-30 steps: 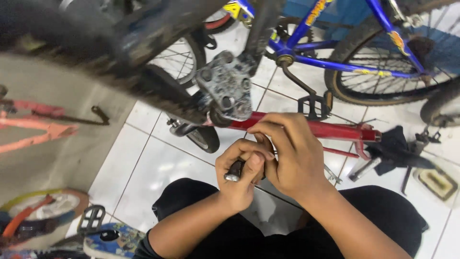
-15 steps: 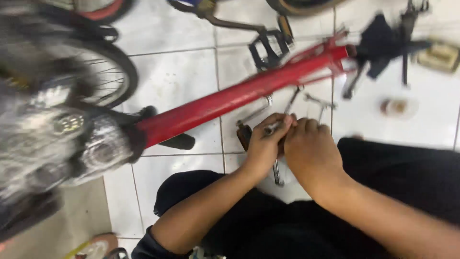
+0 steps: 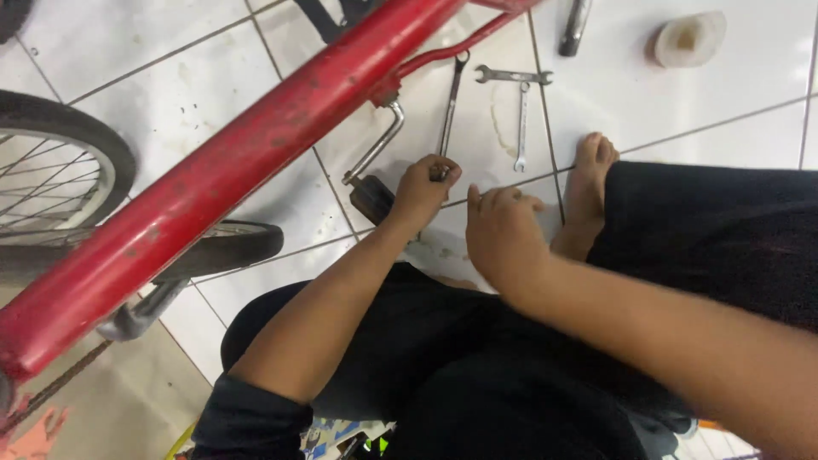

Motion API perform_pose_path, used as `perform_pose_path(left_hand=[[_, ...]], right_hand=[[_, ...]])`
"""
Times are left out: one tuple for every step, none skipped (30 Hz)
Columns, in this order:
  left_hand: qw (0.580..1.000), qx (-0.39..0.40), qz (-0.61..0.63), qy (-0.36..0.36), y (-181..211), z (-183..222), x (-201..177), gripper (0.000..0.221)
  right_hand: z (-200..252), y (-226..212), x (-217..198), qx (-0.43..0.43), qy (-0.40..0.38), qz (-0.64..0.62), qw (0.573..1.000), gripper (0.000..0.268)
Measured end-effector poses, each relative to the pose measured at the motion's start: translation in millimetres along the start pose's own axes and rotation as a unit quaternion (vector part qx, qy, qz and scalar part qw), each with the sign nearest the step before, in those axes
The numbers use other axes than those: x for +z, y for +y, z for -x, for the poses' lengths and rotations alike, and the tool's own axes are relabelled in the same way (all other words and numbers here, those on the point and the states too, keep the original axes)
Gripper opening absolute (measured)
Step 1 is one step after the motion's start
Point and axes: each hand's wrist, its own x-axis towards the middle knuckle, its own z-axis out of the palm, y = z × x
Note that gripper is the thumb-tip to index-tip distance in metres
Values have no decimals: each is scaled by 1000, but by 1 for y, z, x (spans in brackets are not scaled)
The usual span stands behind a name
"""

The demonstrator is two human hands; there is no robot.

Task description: Tightening the bolts on a bicycle handlebar stem using a wrench.

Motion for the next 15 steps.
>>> perform_pose_path(left_hand=[[1000, -1, -2, -5, 1, -2, 2, 27], [1000, -3, -4, -10, 3, -4, 3, 27], [1000, -1, -3, -8, 5, -4, 4, 27], [1000, -11, -12, -8, 6, -6, 6, 29], [999, -27, -21, -17, 5, -3, 13, 32], [999, -31, -19, -23, 7, -8, 15, 32], [999, -37, -27, -1, 6, -8, 20, 30], [998, -42, -36, 22, 6, -6, 23, 28], [998, -41, -34, 31, 6, -6, 22, 28], [993, -66, -95, -11, 7, -4, 20, 37], [983, -90, -155, -50, 10, -6, 16, 47], [984, -86, -154, -38, 16, -14, 10, 47], [982, -98, -157, -48, 17, -12, 9, 53], [980, -110, -159, -57, 17, -10, 10, 59], [980, -115, -155, -52, 13, -12, 11, 59]], right_hand=[[-22, 2, 25, 3, 15, -52, 999, 59], [-44, 3, 49, 5, 30, -103, 994, 55], [-66, 17, 71, 5, 33, -101, 994, 55], [-89, 32, 92, 31, 38, -122, 991, 38], [-104, 43, 119, 56, 34, -147, 987, 28], [-102, 64, 124, 56, 26, -149, 987, 28], [-94, 81, 130, 90, 12, -191, 977, 29], [-86, 98, 135, 125, -2, -231, 965, 33], [-90, 103, 139, 121, 6, -228, 966, 33], [-93, 108, 142, 116, 6, -214, 970, 39], [-99, 115, 143, 113, 10, -200, 973, 47], [-116, 117, 135, 110, 21, -196, 974, 47], [-122, 113, 133, 105, 28, -186, 976, 47], [-128, 108, 132, 100, 34, -176, 979, 48], [-145, 98, 146, 92, 36, -174, 980, 48]])
